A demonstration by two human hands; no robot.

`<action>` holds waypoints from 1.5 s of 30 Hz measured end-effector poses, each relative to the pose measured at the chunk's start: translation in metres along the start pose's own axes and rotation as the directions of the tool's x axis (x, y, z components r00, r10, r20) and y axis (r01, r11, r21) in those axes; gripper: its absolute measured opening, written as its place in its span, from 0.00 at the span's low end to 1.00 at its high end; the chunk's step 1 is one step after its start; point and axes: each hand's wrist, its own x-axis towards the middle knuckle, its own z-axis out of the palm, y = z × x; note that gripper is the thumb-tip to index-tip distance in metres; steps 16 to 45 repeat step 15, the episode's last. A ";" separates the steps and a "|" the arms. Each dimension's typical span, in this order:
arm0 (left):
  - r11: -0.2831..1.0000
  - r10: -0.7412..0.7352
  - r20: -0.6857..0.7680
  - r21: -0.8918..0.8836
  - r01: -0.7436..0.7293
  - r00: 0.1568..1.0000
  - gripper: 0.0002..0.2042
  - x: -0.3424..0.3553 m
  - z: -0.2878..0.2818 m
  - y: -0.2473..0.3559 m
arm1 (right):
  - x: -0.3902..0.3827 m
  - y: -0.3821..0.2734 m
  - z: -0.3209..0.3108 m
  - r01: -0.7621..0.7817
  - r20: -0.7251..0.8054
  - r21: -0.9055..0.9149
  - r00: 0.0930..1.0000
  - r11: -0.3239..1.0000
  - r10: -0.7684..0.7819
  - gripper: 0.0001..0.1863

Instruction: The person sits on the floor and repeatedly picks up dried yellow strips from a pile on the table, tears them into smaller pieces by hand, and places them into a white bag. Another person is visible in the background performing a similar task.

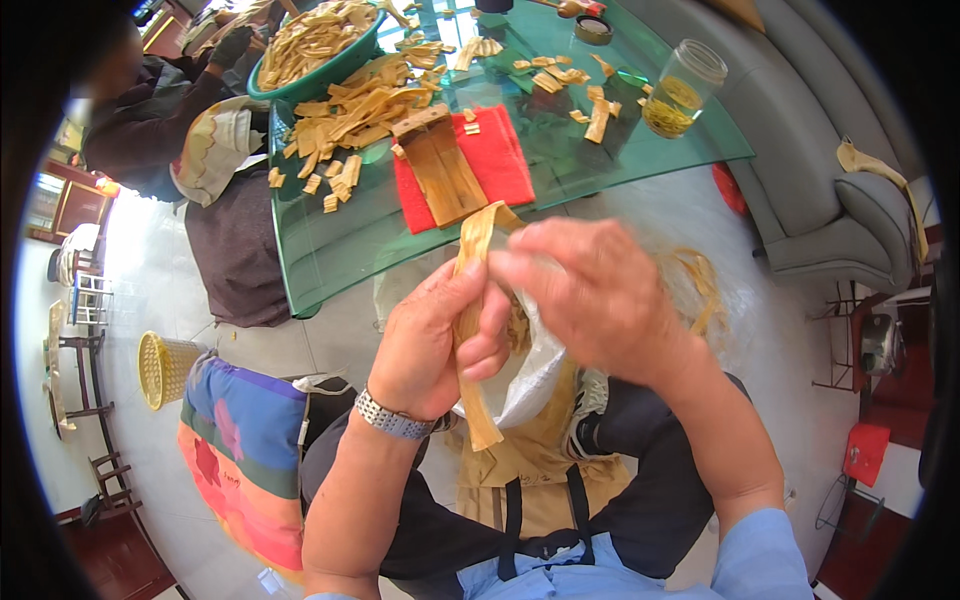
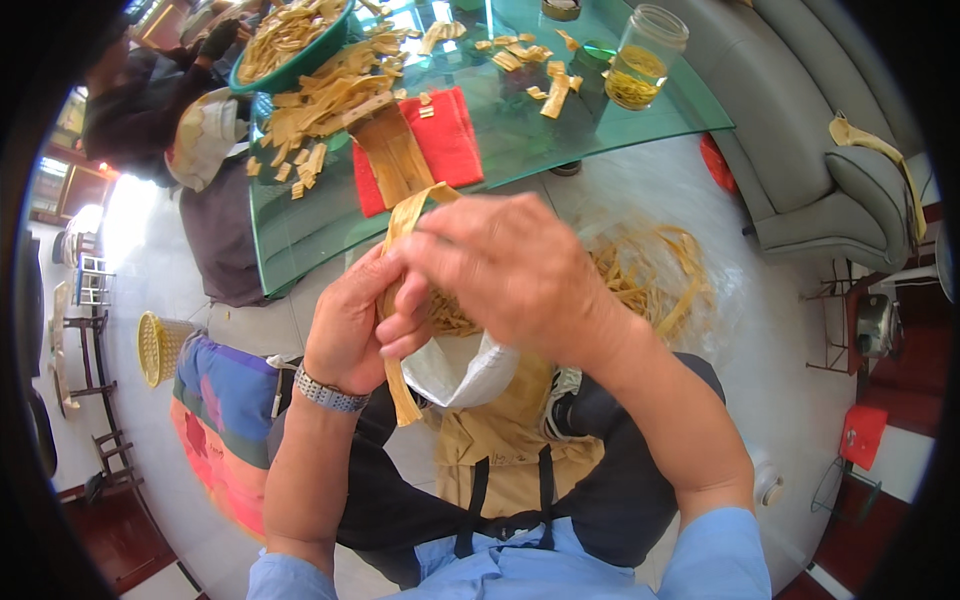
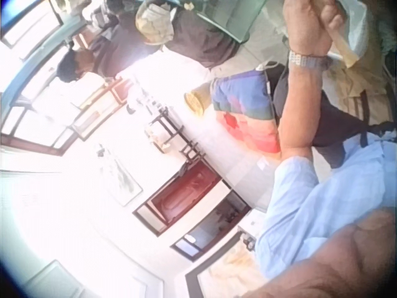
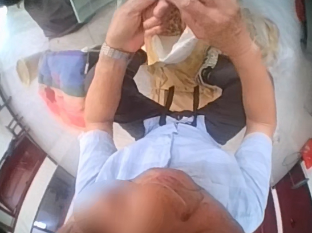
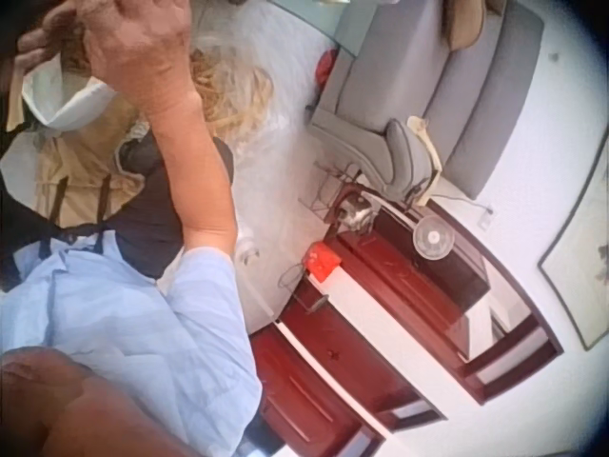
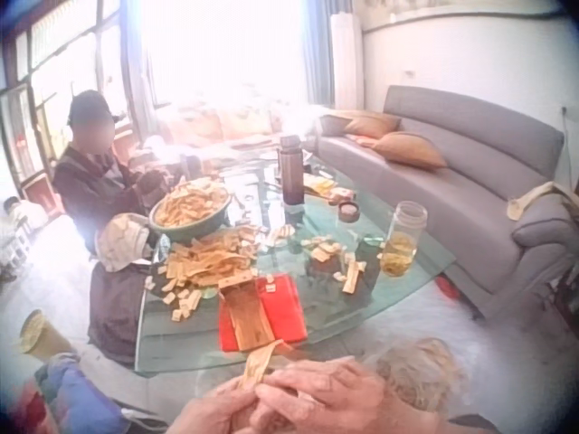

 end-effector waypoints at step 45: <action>0.991 0.096 -0.175 -0.074 -0.110 0.980 0.19 0.007 -0.012 -0.007 | -0.011 -0.032 0.019 0.106 0.122 0.169 0.984 0.980 -0.127 0.15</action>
